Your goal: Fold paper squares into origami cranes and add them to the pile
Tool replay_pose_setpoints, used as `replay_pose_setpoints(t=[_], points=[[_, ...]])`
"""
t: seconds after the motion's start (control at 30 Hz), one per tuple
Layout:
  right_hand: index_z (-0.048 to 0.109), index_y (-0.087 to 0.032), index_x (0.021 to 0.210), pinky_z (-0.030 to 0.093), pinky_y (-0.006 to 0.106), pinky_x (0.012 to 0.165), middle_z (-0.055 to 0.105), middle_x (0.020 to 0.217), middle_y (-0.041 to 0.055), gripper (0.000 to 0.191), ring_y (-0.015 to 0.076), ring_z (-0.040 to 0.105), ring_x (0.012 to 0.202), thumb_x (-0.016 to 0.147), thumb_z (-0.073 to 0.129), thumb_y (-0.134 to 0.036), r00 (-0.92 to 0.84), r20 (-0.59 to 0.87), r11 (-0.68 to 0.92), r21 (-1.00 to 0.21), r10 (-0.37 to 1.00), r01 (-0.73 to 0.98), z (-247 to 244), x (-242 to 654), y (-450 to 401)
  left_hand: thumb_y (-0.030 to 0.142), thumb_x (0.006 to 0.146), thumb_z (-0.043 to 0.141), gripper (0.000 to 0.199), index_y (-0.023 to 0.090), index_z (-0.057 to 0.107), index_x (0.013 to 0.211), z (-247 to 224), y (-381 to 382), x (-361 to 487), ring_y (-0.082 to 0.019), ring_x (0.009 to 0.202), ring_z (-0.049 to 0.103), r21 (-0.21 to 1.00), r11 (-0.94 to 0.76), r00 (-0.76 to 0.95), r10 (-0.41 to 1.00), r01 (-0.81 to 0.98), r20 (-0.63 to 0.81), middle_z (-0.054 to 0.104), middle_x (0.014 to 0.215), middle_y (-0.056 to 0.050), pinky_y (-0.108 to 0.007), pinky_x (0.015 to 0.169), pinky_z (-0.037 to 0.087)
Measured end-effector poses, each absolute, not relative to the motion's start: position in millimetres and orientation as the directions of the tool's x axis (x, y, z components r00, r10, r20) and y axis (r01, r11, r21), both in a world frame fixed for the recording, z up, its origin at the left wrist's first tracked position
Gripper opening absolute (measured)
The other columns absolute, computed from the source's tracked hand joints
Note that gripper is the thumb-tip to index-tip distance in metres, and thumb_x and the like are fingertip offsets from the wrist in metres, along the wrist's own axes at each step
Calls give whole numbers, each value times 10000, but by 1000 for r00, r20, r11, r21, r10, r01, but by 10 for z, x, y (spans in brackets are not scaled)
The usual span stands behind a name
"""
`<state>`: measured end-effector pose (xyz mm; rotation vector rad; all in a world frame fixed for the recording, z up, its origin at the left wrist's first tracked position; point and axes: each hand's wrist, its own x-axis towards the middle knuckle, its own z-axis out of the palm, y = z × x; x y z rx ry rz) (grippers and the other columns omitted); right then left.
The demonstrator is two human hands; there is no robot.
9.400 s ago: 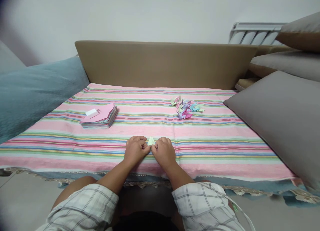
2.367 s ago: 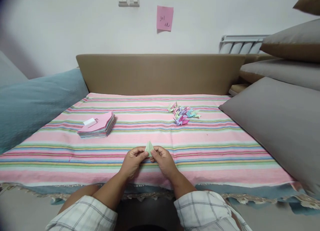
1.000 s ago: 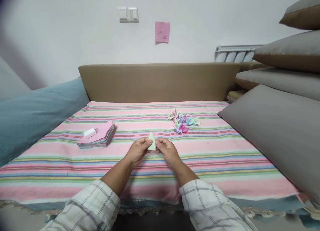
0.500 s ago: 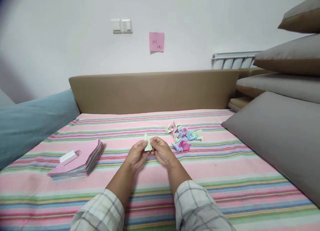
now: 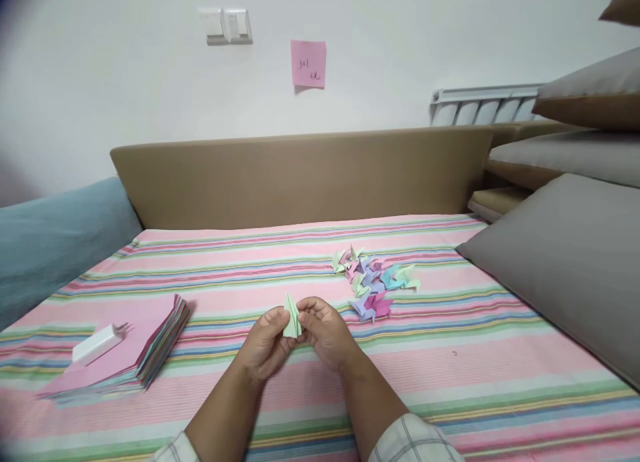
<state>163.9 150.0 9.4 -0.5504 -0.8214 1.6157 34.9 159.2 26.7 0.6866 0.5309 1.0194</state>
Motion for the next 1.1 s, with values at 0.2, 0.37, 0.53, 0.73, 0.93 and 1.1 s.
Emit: replay_pose_setpoints(t=[0.2,0.37,0.53,0.73,0.93,1.1], points=[[615,-223,903,474,224,575,547,739,-30,283,90,529,643,678,744,-336,-119,139,67,-877,983,-475,91,1679,1507,305,593,806,274,106,643,690,276,1576,341,-103,551,578,781,322,404,909,-535,-99,635,601,-24,-203,519,464],[624,-235,1004,473,273,712,565,910,24,293,137,539,819,724,691,-286,-72,295,273,-937,953,-219,74,1771,1523,344,585,805,296,112,644,673,253,1583,327,-75,539,541,868,281,326,934,-410,-149,602,596,-5,-168,483,437],[616,-281,1113,460,287,766,525,1013,44,353,155,523,888,763,629,-239,-87,400,399,-916,912,-29,79,1828,1545,368,575,805,308,119,648,666,215,1616,340,-77,551,526,889,280,325,932,-362,-161,592,603,-2,-167,475,416],[614,-269,1094,474,282,727,540,973,46,357,165,527,881,739,654,-255,-48,412,414,-909,910,44,123,1828,1534,370,563,811,299,136,647,651,178,1641,339,-66,532,489,879,284,330,931,-383,-157,562,580,16,-165,468,389],[646,-261,991,470,280,681,572,913,35,297,161,541,809,700,702,-271,6,453,448,-882,891,148,139,1839,1538,381,544,819,318,127,649,633,191,1633,336,-59,525,461,879,272,313,938,-392,-150,533,570,18,-164,470,372],[673,-249,926,475,281,669,569,861,32,256,155,541,767,679,721,-298,26,418,413,-905,908,103,141,1819,1543,395,528,823,335,124,653,631,179,1635,335,-68,536,465,886,270,306,939,-376,-157,541,579,8,-172,478,372]])
